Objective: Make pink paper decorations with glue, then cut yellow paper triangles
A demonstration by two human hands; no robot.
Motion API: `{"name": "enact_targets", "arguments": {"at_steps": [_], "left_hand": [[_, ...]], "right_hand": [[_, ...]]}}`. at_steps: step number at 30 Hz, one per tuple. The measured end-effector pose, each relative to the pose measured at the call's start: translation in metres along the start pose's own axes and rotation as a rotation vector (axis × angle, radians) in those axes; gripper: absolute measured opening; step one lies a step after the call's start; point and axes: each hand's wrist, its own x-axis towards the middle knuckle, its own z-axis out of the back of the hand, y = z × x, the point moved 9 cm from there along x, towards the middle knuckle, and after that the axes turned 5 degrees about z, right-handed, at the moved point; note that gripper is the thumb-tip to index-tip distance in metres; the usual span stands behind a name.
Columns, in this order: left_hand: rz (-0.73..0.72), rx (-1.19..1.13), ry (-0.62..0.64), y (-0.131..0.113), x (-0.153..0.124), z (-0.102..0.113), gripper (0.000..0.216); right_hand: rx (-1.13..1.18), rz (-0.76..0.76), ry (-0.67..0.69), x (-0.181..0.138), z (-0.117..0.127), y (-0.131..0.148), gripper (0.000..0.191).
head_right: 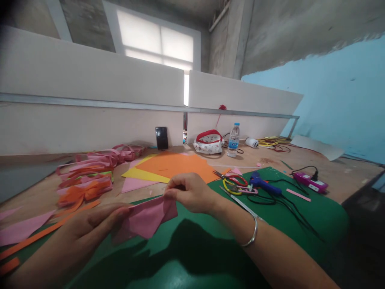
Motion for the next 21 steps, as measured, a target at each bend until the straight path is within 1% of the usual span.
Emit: {"name": "enact_targets", "arguments": {"at_steps": [3,5,7,10,12,14,16,19,20,21], "left_hand": [[0.033,-0.015,0.018,-0.004,-0.003,-0.001,0.037],[0.077,-0.050,0.023,-0.003,-0.005,-0.002,0.032],[0.116,-0.091,0.051,0.001,-0.006,-0.007,0.028],[0.165,-0.112,0.109,0.009,-0.006,-0.016,0.029],[0.193,-0.126,0.084,0.014,-0.007,-0.015,0.030],[0.201,-0.172,0.011,0.015,-0.006,-0.009,0.030],[0.227,-0.315,-0.079,0.018,-0.004,-0.001,0.031],[0.298,-0.582,-0.190,0.027,-0.003,0.006,0.053],[0.313,-0.654,-0.183,0.028,-0.003,0.005,0.059],[0.320,-0.696,-0.140,0.028,-0.002,0.001,0.061]], "right_hand": [[0.050,-0.029,0.065,-0.001,-0.007,0.000,0.010],[0.068,-0.047,0.099,-0.002,-0.012,0.000,0.010],[0.072,-0.054,0.110,-0.002,-0.017,0.001,0.008],[0.088,-0.067,0.097,-0.004,-0.023,0.000,0.007],[0.122,-0.089,0.093,-0.004,-0.027,-0.002,0.007],[0.176,-0.116,0.086,-0.004,-0.028,-0.008,0.007],[0.234,-0.133,0.041,-0.002,-0.025,-0.016,0.010],[0.291,-0.132,-0.094,0.002,-0.011,-0.031,0.022],[0.297,-0.125,-0.133,0.003,-0.007,-0.035,0.026],[0.297,-0.117,-0.159,0.004,-0.003,-0.037,0.029]]}}
